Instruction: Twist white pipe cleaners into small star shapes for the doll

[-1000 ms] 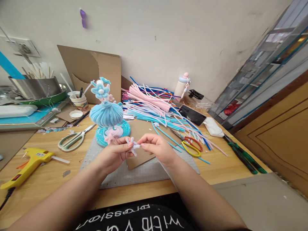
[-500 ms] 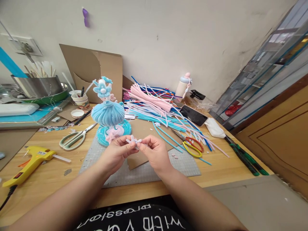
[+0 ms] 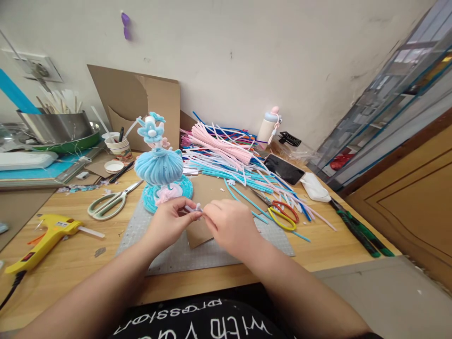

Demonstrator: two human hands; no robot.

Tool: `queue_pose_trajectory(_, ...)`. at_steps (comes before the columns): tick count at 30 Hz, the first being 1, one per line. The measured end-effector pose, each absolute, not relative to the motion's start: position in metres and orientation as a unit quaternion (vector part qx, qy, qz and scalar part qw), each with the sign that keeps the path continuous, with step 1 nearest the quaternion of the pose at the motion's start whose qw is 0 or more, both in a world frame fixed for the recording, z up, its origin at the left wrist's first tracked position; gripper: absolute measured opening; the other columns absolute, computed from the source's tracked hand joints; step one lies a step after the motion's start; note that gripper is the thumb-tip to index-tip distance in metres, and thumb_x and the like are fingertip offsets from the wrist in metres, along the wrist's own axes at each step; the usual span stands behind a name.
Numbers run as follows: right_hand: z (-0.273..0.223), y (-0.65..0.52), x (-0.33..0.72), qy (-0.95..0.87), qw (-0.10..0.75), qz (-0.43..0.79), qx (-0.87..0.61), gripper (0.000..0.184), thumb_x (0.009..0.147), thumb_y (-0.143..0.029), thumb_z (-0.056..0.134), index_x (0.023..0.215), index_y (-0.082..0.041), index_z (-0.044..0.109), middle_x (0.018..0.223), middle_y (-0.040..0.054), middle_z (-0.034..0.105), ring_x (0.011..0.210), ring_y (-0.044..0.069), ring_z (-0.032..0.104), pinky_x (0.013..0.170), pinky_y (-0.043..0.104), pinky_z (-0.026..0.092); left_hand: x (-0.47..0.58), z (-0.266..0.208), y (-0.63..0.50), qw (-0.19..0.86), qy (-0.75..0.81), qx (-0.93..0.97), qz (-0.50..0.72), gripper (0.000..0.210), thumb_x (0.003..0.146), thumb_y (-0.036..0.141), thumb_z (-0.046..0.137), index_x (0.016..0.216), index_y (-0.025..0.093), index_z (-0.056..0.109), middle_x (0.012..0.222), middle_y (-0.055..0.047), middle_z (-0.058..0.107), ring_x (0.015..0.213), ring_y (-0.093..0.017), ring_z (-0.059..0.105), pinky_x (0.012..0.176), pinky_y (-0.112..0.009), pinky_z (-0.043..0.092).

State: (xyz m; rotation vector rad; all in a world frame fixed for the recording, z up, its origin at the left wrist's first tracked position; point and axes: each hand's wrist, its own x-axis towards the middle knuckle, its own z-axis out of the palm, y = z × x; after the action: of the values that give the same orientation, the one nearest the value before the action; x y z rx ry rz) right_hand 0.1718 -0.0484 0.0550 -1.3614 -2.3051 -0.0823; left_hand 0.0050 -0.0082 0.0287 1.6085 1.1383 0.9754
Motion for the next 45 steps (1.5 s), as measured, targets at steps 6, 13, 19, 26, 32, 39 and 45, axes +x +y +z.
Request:
queue_pose_trajectory(6,0.06,-0.03,0.189,-0.792,0.242,0.248,-0.504,0.004,0.073,-0.024,0.067,0.07,-0.021,0.066,0.062,-0.0013,0.064,0.055,0.012,0.053,0.049,0.023,0.031,0.0,0.032,-0.008,0.481,0.383,0.728,0.304,0.007,0.065,0.024,0.071,0.068,0.017,0.069,0.064,-0.002,0.064,0.057,-0.014,0.054,0.05,-0.023,0.038)
queue_pose_trajectory(13,0.046,-0.024,0.192,-0.619,0.317,0.6,-0.394,0.02,0.068,-0.031,0.073,0.075,-0.016,0.063,0.058,-0.0038,0.055,0.051,0.007,0.044,0.047,0.019,0.032,-0.003,0.034,-0.008,0.695,0.316,0.589,0.265,0.017,0.059,0.023,0.078,0.07,0.015,0.067,0.061,-0.001,0.065,0.055,-0.011,0.057,0.053,-0.021,0.041)
queue_pose_trajectory(19,0.03,-0.033,0.174,-0.532,0.48,0.579,-0.39,0.019,0.068,-0.034,0.073,0.075,-0.02,0.063,0.069,-0.0019,0.061,0.06,0.01,0.053,0.055,0.022,0.041,0.002,0.029,-0.007,0.797,0.269,0.401,0.362,0.022,0.057,0.025,0.081,0.068,0.014,0.065,0.065,0.0,0.062,0.06,-0.011,0.059,0.064,-0.026,0.051)
queue_pose_trajectory(26,0.016,-0.033,0.157,-0.543,0.559,0.46,-0.426,0.015,0.07,-0.034,0.071,0.071,-0.021,0.062,0.067,-0.0016,0.062,0.063,0.013,0.055,0.061,0.026,0.045,0.008,0.025,-0.007,0.771,0.286,0.358,0.442,0.022,0.059,0.024,0.081,0.066,0.014,0.062,0.068,0.0,0.064,0.068,-0.011,0.06,0.073,-0.027,0.051)
queue_pose_trajectory(32,0.007,-0.035,0.148,-0.483,0.616,0.426,-0.454,0.011,0.071,-0.03,0.071,0.076,-0.021,0.067,0.069,-0.0006,0.065,0.065,0.014,0.056,0.065,0.028,0.046,0.011,0.022,-0.009,0.749,0.278,0.373,0.472,0.024,0.059,0.021,0.081,0.066,0.015,0.059,0.067,0.003,0.064,0.069,-0.01,0.06,0.079,-0.03,0.049)
queue_pose_trajectory(39,0.018,-0.033,0.155,-0.399,0.573,0.54,-0.47,0.016,0.063,-0.029,0.075,0.067,-0.017,0.065,0.049,-0.006,0.05,0.041,0.005,0.031,0.041,0.021,0.022,0.005,0.024,-0.004,0.733,0.304,0.423,0.437,0.023,0.077,0.04,0.064,0.077,0.017,0.067,0.08,-0.002,0.064,0.077,-0.014,0.057,0.073,-0.026,0.042)
queue_pose_trajectory(45,0.02,-0.033,0.16,-0.401,0.517,0.578,-0.489,0.021,0.061,-0.032,0.075,0.067,-0.015,0.064,0.045,-0.0076,0.044,0.04,0.004,0.023,0.042,0.022,0.013,0.003,0.023,-0.001,0.678,0.347,0.53,0.373,0.024,0.068,0.035,0.073,0.08,0.014,0.066,0.07,0.0,0.061,0.063,-0.01,0.05,0.062,-0.024,0.037)
